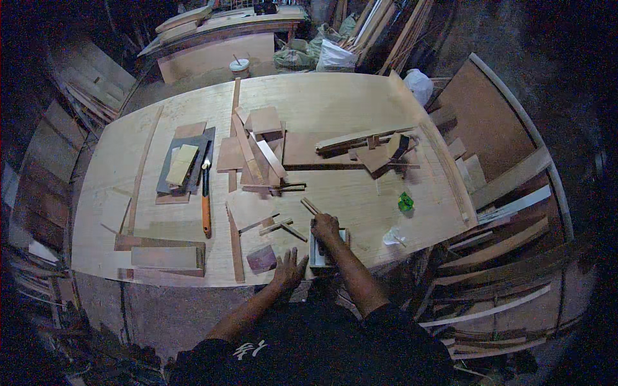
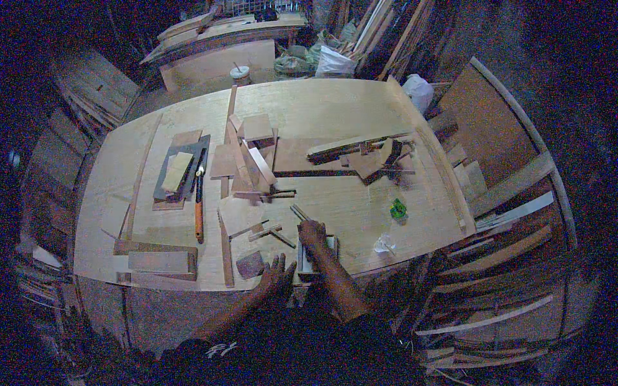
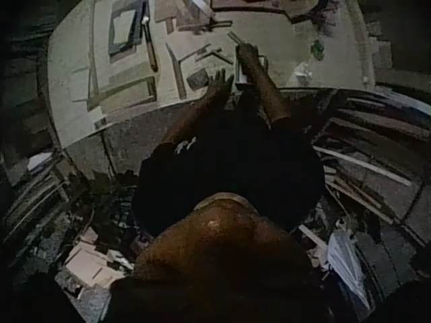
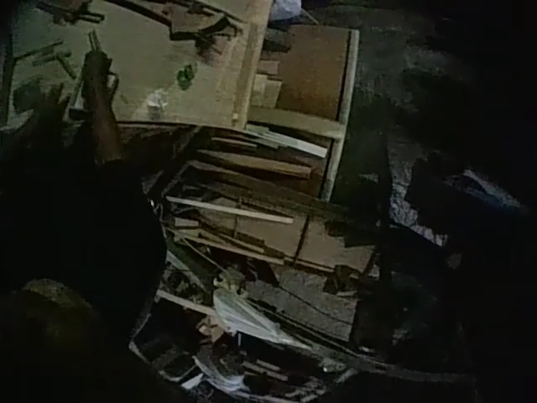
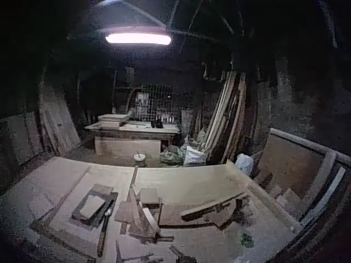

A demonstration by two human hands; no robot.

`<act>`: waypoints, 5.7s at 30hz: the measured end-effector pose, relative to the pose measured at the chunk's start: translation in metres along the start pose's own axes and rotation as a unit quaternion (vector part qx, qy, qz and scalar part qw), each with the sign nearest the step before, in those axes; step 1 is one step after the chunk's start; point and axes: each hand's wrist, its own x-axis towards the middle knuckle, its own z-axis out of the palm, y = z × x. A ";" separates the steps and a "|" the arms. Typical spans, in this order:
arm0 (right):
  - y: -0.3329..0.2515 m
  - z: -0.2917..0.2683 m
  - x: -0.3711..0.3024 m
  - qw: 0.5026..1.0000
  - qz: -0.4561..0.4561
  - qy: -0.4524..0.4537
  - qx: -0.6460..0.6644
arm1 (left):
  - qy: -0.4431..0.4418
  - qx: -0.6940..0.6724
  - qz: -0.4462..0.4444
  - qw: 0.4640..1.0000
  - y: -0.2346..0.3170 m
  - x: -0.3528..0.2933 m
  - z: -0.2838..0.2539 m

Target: The recorder is assembling small wooden components, applying glue, and marking them with a pencil on a workshop workbench.

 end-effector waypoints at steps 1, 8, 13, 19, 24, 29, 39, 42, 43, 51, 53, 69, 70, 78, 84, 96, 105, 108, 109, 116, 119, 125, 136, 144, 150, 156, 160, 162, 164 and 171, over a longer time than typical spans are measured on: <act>-0.001 0.000 -0.001 1.000 -0.003 0.003 0.008 | -0.020 -0.003 -0.008 1.000 0.000 0.002 -0.001; -0.004 -0.004 -0.012 0.990 -0.053 0.121 -0.052 | -0.052 -0.021 0.003 0.998 -0.002 0.004 -0.011; -0.029 -0.017 -0.028 0.988 -0.126 0.077 -0.034 | -0.068 -0.203 -0.085 0.973 -0.022 0.024 -0.034; -0.062 -0.007 -0.058 0.984 -0.165 -0.031 -0.057 | 0.095 -0.464 -0.080 0.877 -0.035 0.005 -0.060; -0.052 0.028 -0.054 0.966 -0.243 -0.025 -0.079 | 0.183 -0.376 -0.124 0.900 -0.040 0.007 -0.041; -0.079 0.011 -0.059 0.953 -0.283 -0.097 -0.056 | 0.240 -0.382 -0.201 0.870 -0.066 -0.012 -0.005; -0.055 0.016 -0.041 0.974 -0.145 0.047 -0.168 | 0.284 -0.523 -0.244 0.766 -0.094 -0.018 0.018; -0.036 0.020 -0.038 0.964 -0.166 0.105 -0.179 | 0.241 -0.522 -0.249 0.780 -0.077 -0.011 -0.009; -0.035 0.015 -0.036 0.978 -0.144 0.120 -0.095 | 0.224 -0.468 -0.252 0.816 -0.071 -0.012 -0.032; 0.041 -0.022 -0.071 0.918 0.020 0.202 0.340 | 0.182 -0.620 -0.131 0.752 -0.075 0.014 -0.029; 0.072 -0.028 -0.080 0.907 0.036 0.205 0.367 | 0.148 -0.657 -0.130 0.728 -0.066 0.032 -0.041; 0.118 -0.007 -0.056 0.934 -0.023 0.197 0.299 | 0.236 -0.496 -0.054 0.834 -0.018 0.120 -0.018; 0.123 -0.006 -0.060 0.951 -0.044 0.205 0.226 | 0.236 -0.495 -0.058 0.834 -0.016 0.121 -0.020; 0.149 0.000 -0.050 0.921 -0.107 0.187 0.325 | 0.149 -0.361 -0.020 0.920 -0.014 0.129 -0.035; 0.148 -0.005 -0.039 0.964 -0.106 0.130 0.207 | 0.190 -0.355 -0.004 0.915 -0.020 0.127 -0.027; 0.145 -0.004 -0.024 0.980 -0.059 0.129 0.141 | 0.153 -0.389 -0.008 0.909 -0.037 0.128 -0.019; 0.143 -0.003 -0.030 0.975 -0.022 0.160 0.151 | 0.152 -0.334 -0.053 0.929 -0.035 0.130 -0.023; 0.147 0.001 -0.029 0.971 0.007 0.161 0.177 | 0.168 -0.361 -0.036 0.916 -0.038 0.133 -0.016; 0.147 0.004 -0.028 0.968 0.014 0.159 0.194 | 0.169 -0.362 -0.039 0.916 -0.040 0.132 -0.013; 0.131 -0.026 -0.039 0.979 0.031 0.076 0.184 | 0.143 -0.336 -0.091 0.926 -0.038 0.133 -0.013; 0.134 -0.021 -0.038 0.978 -0.003 0.110 0.176 | 0.144 -0.327 -0.077 0.931 -0.042 0.133 -0.010; 0.143 -0.008 -0.034 0.974 -0.017 0.168 0.155 | 0.119 -0.315 -0.096 0.937 -0.033 0.134 -0.019; 0.149 0.018 -0.115 0.983 -0.067 0.046 0.167 | 0.094 -0.285 0.015 0.954 -0.017 0.055 -0.003; 0.137 0.011 -0.152 0.980 -0.119 0.095 0.131 | 0.080 -0.276 -0.057 0.956 0.008 0.031 -0.012; 0.133 0.011 -0.140 0.987 -0.091 0.001 0.134 | 0.049 -0.349 -0.044 0.935 -0.008 0.035 -0.004; 0.136 0.015 -0.132 0.990 -0.086 0.013 0.110 | 0.041 -0.254 -0.093 0.962 -0.002 0.040 -0.017; 0.150 0.027 -0.134 0.978 -0.102 0.053 0.173 | 0.003 -0.213 -0.123 0.969 0.004 0.041 -0.026; 0.145 0.021 -0.140 0.971 -0.120 0.053 0.200 | 0.012 -0.231 -0.123 0.965 0.004 0.035 -0.026; 0.152 0.023 -0.141 0.964 -0.129 0.060 0.224 | 0.049 -0.278 -0.014 0.959 0.010 0.036 -0.029; 0.143 0.019 -0.145 0.943 -0.144 0.049 0.296 | 0.016 -0.336 -0.064 0.940 0.002 0.032 -0.014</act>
